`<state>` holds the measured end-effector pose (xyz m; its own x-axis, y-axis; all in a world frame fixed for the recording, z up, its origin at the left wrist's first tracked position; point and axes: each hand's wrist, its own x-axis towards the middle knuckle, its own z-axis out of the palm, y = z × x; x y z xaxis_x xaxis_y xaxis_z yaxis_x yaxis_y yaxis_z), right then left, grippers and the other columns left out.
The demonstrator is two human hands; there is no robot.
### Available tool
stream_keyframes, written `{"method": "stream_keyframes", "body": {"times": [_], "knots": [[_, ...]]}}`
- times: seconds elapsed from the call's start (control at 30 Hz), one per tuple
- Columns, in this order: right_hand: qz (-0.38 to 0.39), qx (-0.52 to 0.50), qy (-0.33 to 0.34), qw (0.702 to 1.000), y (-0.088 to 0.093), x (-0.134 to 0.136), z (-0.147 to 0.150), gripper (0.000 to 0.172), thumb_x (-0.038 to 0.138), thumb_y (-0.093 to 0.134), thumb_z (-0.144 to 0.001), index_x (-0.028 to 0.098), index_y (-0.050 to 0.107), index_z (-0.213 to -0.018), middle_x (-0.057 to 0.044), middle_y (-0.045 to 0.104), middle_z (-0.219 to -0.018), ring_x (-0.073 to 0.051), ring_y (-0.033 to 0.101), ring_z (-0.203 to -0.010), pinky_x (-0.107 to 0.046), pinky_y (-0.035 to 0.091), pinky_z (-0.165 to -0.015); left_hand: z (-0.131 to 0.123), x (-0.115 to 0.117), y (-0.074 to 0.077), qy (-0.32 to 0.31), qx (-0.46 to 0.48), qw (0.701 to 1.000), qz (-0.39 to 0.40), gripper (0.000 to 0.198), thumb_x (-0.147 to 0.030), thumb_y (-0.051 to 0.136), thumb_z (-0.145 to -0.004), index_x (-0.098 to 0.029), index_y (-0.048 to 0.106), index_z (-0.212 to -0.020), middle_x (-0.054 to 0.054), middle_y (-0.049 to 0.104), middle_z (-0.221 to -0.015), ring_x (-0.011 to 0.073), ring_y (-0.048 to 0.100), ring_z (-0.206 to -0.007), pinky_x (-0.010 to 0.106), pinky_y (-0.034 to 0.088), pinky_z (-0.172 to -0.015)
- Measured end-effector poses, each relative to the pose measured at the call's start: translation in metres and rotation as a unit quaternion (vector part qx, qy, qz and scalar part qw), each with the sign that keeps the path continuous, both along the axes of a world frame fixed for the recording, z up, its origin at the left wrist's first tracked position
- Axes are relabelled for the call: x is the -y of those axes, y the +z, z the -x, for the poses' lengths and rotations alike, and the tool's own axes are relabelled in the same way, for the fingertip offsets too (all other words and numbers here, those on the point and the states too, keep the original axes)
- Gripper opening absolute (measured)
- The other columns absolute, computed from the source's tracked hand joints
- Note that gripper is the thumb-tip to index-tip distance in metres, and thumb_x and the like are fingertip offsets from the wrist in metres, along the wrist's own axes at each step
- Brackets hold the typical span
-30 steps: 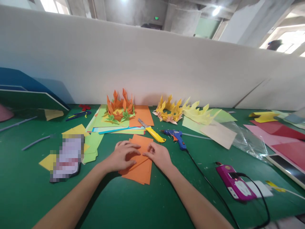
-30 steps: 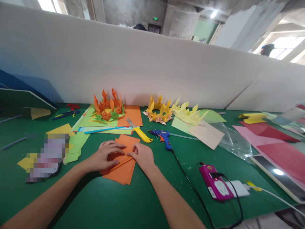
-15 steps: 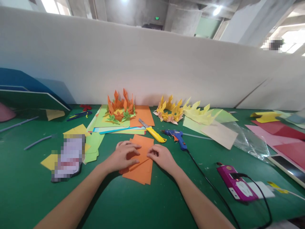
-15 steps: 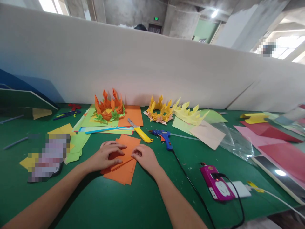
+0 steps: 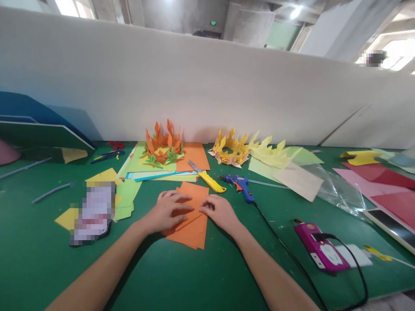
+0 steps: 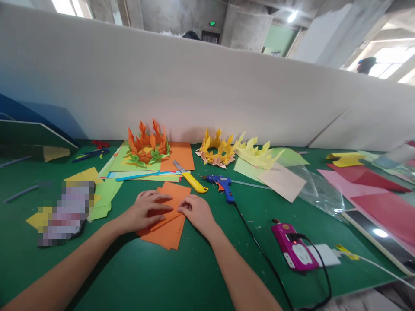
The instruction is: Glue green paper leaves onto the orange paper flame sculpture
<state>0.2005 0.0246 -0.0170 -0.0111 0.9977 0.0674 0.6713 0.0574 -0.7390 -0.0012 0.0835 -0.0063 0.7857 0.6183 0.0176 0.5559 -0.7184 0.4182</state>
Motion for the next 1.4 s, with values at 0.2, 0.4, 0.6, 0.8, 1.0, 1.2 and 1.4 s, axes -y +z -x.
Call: {"method": "stream_keyframes", "body": {"times": [0.2, 0.4, 0.6, 0.8, 1.0, 1.2, 1.4], "knots": [[0.005, -0.006, 0.010, 1.000, 0.002, 0.001, -0.001, 0.009, 0.011, 0.068, -0.072, 0.017, 0.063, -0.067, 0.004, 0.052, -0.063, -0.009, 0.046, -0.056, -0.021, 0.033, -0.054, 0.000, 0.003, 0.002, 0.004, -0.001, 1.000, 0.002, 0.025, -0.036, 0.057, -0.080, -0.038, 0.066, -0.104, -0.003, 0.056, -0.129, 0.0275, 0.040, -0.120, 0.049, 0.020, -0.101], [0.006, -0.008, 0.010, 1.000, 0.003, 0.001, 0.000, 0.010, 0.011, 0.068, -0.072, 0.017, 0.063, -0.066, 0.004, 0.051, -0.063, -0.009, 0.045, -0.056, -0.021, 0.032, -0.054, -0.001, 0.002, 0.002, 0.001, 0.000, 1.000, 0.000, 0.026, -0.038, 0.058, -0.079, -0.038, 0.067, -0.103, -0.004, 0.056, -0.129, 0.0282, 0.039, -0.121, 0.050, 0.021, -0.101], [0.004, -0.010, 0.014, 1.000, 0.001, 0.001, -0.001, 0.011, 0.010, 0.068, -0.072, 0.017, 0.062, -0.067, 0.004, 0.051, -0.063, -0.009, 0.046, -0.056, -0.021, 0.033, -0.054, -0.001, 0.002, 0.003, 0.001, -0.006, 1.000, -0.001, 0.026, -0.040, 0.058, -0.079, -0.038, 0.066, -0.104, -0.003, 0.056, -0.129, 0.0282, 0.039, -0.121, 0.050, 0.021, -0.101], [0.003, -0.010, 0.021, 1.000, 0.001, 0.002, -0.002, 0.010, 0.011, 0.068, -0.073, 0.017, 0.062, -0.067, 0.004, 0.052, -0.063, -0.009, 0.047, -0.058, -0.021, 0.034, -0.054, -0.001, 0.003, 0.003, 0.000, -0.006, 1.000, -0.003, 0.025, -0.040, 0.057, -0.080, -0.039, 0.067, -0.103, -0.003, 0.056, -0.129, 0.0281, 0.040, -0.121, 0.050, 0.022, -0.101], [0.001, -0.006, 0.026, 1.000, 0.000, 0.001, -0.003, 0.010, 0.010, 0.067, -0.073, 0.017, 0.062, -0.068, 0.005, 0.051, -0.063, -0.009, 0.046, -0.056, -0.020, 0.033, -0.053, -0.001, 0.003, 0.004, -0.002, -0.005, 1.000, -0.002, 0.025, -0.039, 0.058, -0.079, -0.037, 0.067, -0.103, -0.003, 0.056, -0.129, 0.0278, 0.040, -0.120, 0.050, 0.022, -0.101], [-0.026, 0.025, 0.061, 0.997, 0.001, 0.005, 0.000, 0.010, 0.012, 0.068, -0.074, 0.018, 0.063, -0.067, 0.003, 0.054, -0.065, -0.011, 0.049, -0.063, -0.022, 0.035, -0.059, -0.002, 0.003, 0.004, -0.005, 0.000, 1.000, -0.007, 0.025, -0.036, 0.059, -0.078, -0.037, 0.068, -0.102, -0.003, 0.057, -0.128, 0.0273, 0.042, -0.119, 0.050, 0.023, -0.101], [-0.059, 0.066, 0.109, 0.990, 0.006, 0.009, 0.014, 0.011, 0.012, 0.066, -0.076, 0.018, 0.064, -0.067, 0.000, 0.060, -0.067, -0.014, 0.053, -0.069, -0.025, 0.036, -0.065, -0.003, 0.005, 0.005, 0.001, -0.006, 1.000, -0.007, 0.025, -0.035, 0.061, -0.077, -0.035, 0.068, -0.101, -0.001, 0.058, -0.127, 0.0270, 0.043, -0.119, 0.049, 0.023, -0.102]]}}
